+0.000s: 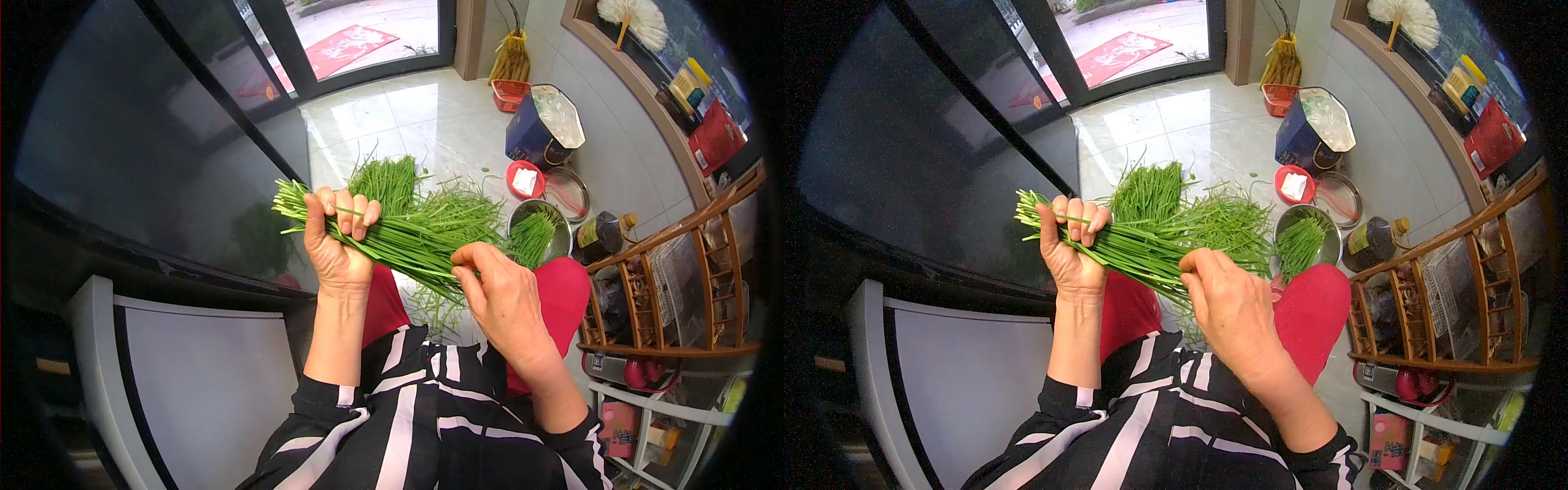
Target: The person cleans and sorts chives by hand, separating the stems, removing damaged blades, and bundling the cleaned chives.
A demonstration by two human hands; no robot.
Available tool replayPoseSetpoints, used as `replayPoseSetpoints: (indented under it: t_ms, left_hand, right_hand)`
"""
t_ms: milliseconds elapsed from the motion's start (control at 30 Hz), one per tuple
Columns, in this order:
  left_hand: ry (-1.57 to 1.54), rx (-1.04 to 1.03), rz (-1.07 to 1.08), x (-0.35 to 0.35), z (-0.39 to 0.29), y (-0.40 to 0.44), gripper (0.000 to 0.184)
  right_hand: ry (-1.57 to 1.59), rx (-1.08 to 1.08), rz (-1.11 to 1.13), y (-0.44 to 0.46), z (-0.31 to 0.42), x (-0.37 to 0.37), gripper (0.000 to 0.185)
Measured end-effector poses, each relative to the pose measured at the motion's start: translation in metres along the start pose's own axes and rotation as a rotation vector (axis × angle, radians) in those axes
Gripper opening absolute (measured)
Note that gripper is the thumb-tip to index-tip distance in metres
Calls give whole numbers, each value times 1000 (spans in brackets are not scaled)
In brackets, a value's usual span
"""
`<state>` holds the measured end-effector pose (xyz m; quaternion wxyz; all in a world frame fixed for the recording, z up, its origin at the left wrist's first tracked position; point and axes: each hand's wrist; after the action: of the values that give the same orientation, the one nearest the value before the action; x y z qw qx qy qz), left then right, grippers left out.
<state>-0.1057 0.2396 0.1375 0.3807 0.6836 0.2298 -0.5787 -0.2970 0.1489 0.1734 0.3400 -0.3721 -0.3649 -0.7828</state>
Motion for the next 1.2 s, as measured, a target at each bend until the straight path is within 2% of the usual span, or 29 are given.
replayPoseSetpoints:
  t_ms: [167,367,433,467,500,633,700,833,967,1033,1200]
  left_hand:
    - [-9,-4,-31,3,1,0,37]
    - [15,20,-33,2,1,-1,42]
    - [-16,-4,-33,3,-6,1,43]
    - [-6,-29,-31,2,-9,2,44]
    - [-3,-30,-28,4,-12,3,44]
    - [-87,-5,6,8,-19,4,45]
    - [-113,45,65,10,-17,3,45]
    - [-98,78,89,7,-11,1,45]
    - [-79,101,83,4,-4,-2,46]
    - [-76,118,96,3,-1,-3,46]
    - [-94,161,140,2,-1,-7,47]
  right_hand:
    - [-63,11,-15,-1,0,-6,9]
    - [158,-186,-133,-2,-7,-18,9]
    - [387,-376,-219,1,-21,-13,11]
    - [370,-411,-216,1,-28,-5,15]
    - [404,-406,-249,1,-35,0,15]
    - [207,-340,-228,3,-53,19,14]
    - [-43,-107,-242,4,-55,26,11]
    - [76,-146,-264,5,-25,33,10]
    - [174,-97,-34,9,-2,34,10]
    - [113,19,-52,11,-1,24,8]
    - [65,66,18,11,6,16,9]
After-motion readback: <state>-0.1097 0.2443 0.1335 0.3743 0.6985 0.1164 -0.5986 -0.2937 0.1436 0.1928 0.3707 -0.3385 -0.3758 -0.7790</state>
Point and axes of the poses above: each hand's wrist, its own y-axis towards the middle knuckle, its own x-axis out of the back of the hand, z = x × y, and after that the axes turned 14 degrees about -y, right-handed
